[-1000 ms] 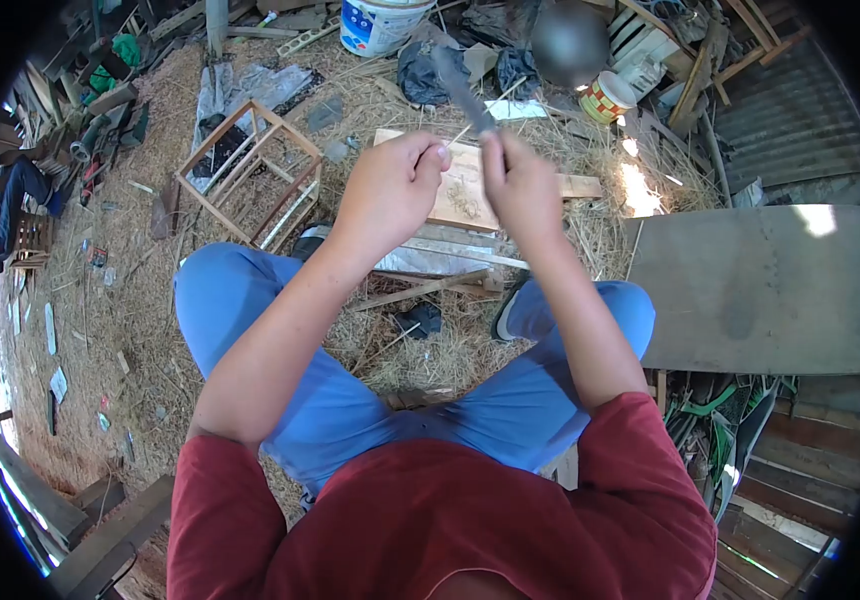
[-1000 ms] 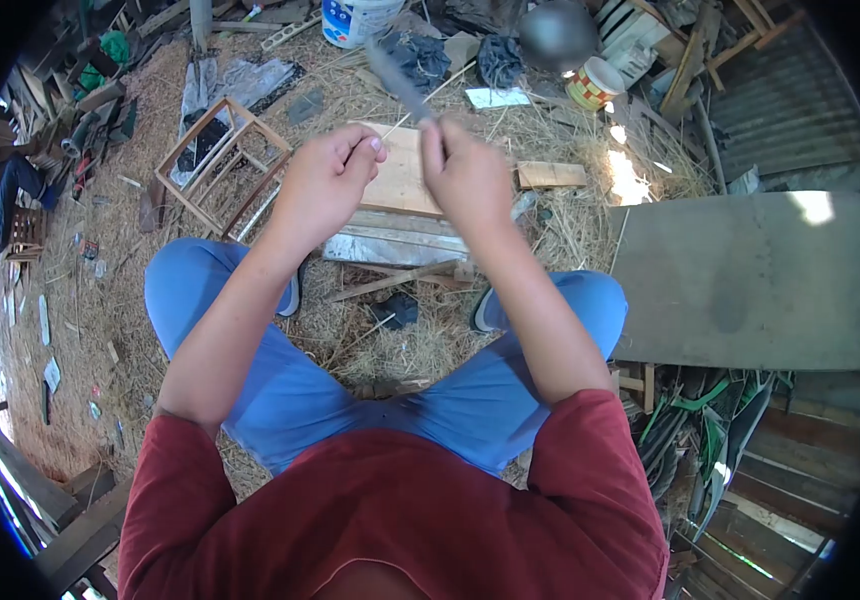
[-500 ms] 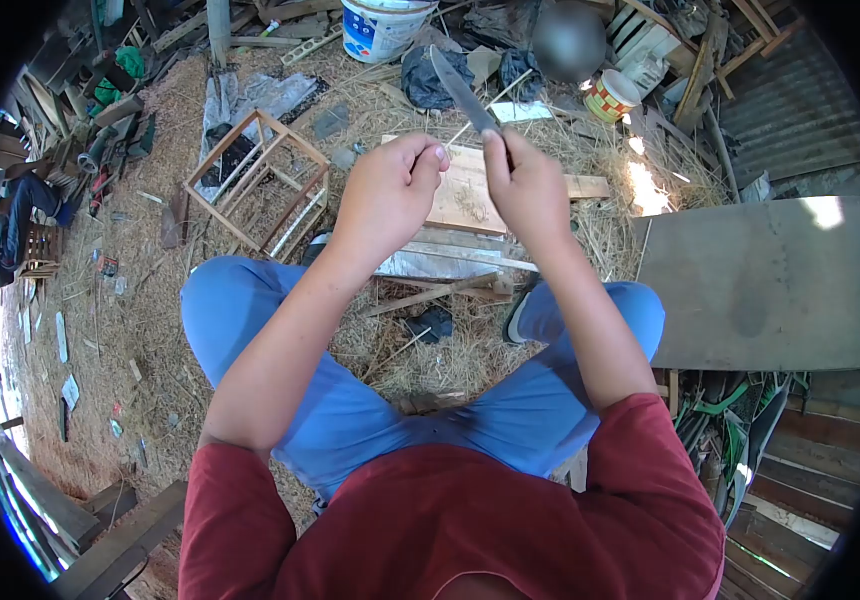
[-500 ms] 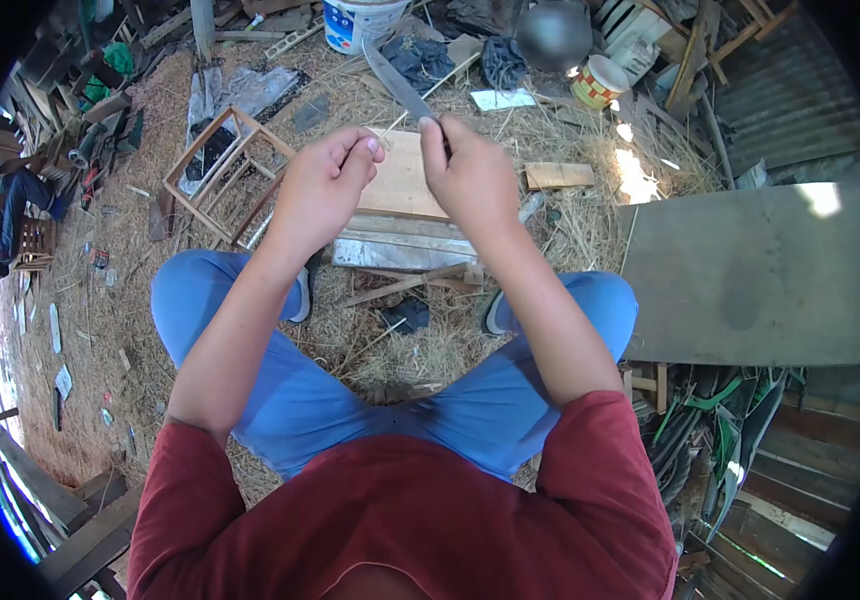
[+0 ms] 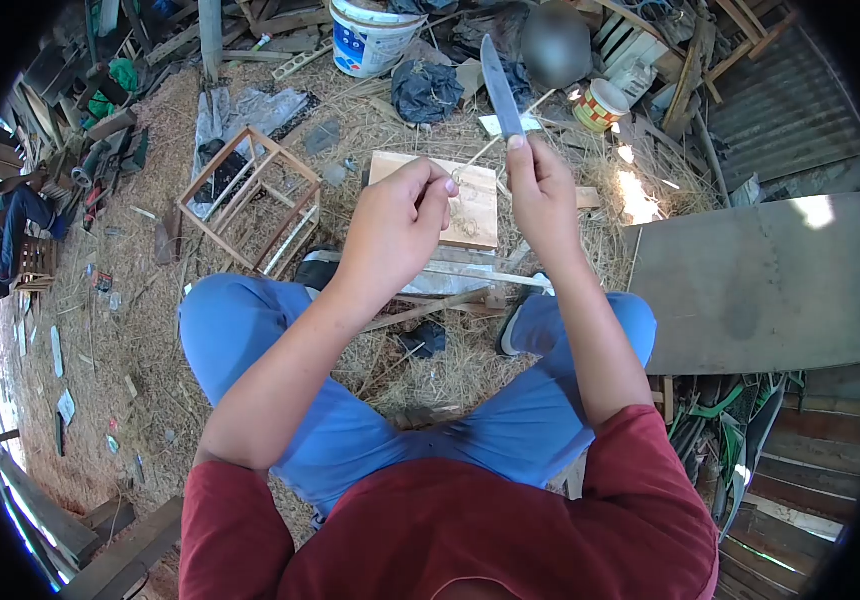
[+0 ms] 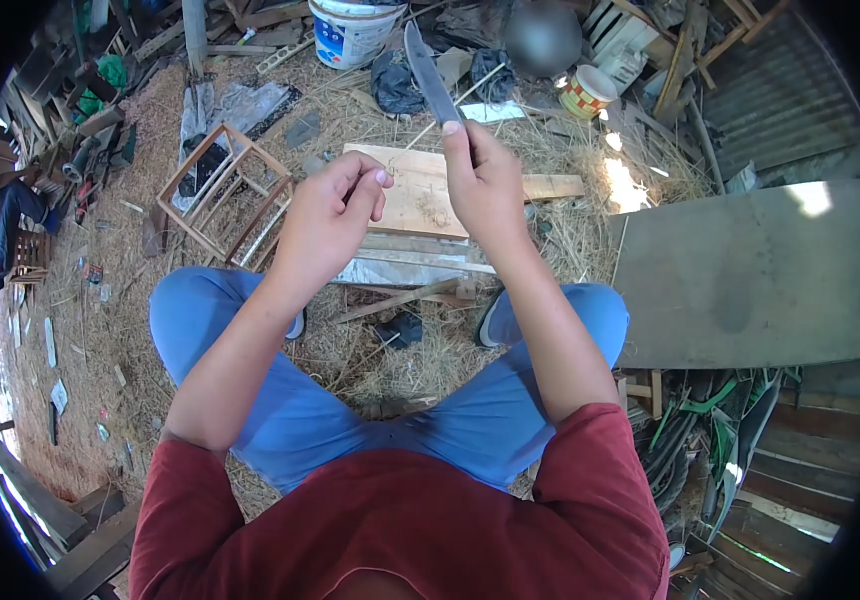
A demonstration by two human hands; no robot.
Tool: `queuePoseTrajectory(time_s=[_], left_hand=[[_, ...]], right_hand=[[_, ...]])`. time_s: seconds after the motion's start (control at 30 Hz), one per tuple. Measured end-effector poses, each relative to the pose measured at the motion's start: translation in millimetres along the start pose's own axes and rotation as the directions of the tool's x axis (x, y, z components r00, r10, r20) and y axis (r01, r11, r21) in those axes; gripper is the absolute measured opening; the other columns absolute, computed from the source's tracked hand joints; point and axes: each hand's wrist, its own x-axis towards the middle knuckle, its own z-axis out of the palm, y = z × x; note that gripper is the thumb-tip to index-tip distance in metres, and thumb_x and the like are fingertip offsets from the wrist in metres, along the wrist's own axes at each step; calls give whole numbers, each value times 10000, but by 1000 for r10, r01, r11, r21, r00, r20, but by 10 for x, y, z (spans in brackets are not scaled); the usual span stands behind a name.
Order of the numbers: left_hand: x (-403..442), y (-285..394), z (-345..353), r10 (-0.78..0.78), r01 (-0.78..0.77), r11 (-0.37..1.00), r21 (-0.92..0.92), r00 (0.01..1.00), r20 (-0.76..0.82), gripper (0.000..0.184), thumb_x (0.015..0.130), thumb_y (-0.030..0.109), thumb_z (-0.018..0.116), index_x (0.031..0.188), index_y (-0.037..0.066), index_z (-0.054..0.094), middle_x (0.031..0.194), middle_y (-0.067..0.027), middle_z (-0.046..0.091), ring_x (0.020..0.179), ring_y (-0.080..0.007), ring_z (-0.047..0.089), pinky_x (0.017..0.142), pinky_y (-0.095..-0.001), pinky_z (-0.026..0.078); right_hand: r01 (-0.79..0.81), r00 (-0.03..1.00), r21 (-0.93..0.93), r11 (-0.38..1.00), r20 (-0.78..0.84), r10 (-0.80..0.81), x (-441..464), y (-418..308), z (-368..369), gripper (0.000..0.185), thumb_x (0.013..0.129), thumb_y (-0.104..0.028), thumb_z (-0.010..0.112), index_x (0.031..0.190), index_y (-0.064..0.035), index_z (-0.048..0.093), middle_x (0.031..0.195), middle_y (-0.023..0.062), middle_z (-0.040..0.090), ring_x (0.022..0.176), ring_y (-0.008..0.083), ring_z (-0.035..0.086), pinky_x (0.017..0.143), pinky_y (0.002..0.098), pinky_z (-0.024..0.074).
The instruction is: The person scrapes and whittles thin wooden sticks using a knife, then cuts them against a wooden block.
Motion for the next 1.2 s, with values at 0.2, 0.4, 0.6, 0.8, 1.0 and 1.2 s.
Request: queuePoseTrajectory(time_s=[0.2, 0.4, 0.6, 0.8, 1.0, 1.2], left_hand=[[19, -86, 85, 49, -51, 997, -50, 998, -44, 166, 1044, 134, 602, 994, -11, 665, 702, -84, 660, 600, -135, 594, 577, -320, 464], [15, -66, 99, -36, 39, 998, -55, 998, 49, 163, 1069, 116, 576, 1011, -18, 649, 753, -14, 616, 698, -69, 556, 640, -269, 439], [22, -106, 116, -83, 98, 990, -106, 987, 137, 169, 1076, 129, 566, 1035, -5, 662, 752, -7, 606, 686, -67, 536, 637, -266, 435], [53, -183, 121, -53, 61, 993, -103, 995, 85, 165, 1075, 135, 569, 1050, 6, 668, 750, 19, 580, 674, -59, 505, 628, -254, 410], [52, -157, 122, -18, 20, 999, -28, 999, 41, 160, 1065, 131, 576, 1044, -3, 662, 757, 28, 562, 688, -48, 489, 620, -264, 403], [63, -160, 83, 94, -59, 970, 234, 985, -142, 150, 1051, 161, 593, 1041, 28, 661, 668, -63, 546, 581, -108, 464, 565, -303, 391]], right_hand=[[-21, 999, 75, 997, 35, 18, -30, -23, 45, 333, 1067, -320, 645, 944, -10, 653, 665, -39, 473, 636, 57, 407, 558, 295, 355], [-220, 974, 273, 936, 110, 197, -53, -225, -11, 231, 1023, -264, 727, 948, -63, 642, 667, -98, 471, 561, 10, 379, 496, 240, 279], [-307, 950, 318, 897, 166, 266, 13, -154, -76, 210, 1041, -261, 695, 1011, -61, 638, 617, -105, 446, 474, 8, 335, 440, 253, 223], [-65, 998, 169, 983, 15, 63, 99, -50, -186, 323, 1069, -323, 630, 935, -30, 635, 651, -42, 458, 604, 69, 403, 542, 289, 341], [98, 993, -285, 954, -37, -113, 40, -74, -152, 294, 1056, -300, 613, 912, -44, 625, 650, 162, 578, 562, 306, 557, 559, 415, 445], [208, 978, -416, 885, 97, -185, -154, -86, 88, 231, 1025, -283, 625, 913, -83, 654, 660, 185, 647, 591, 418, 656, 536, 508, 492]])
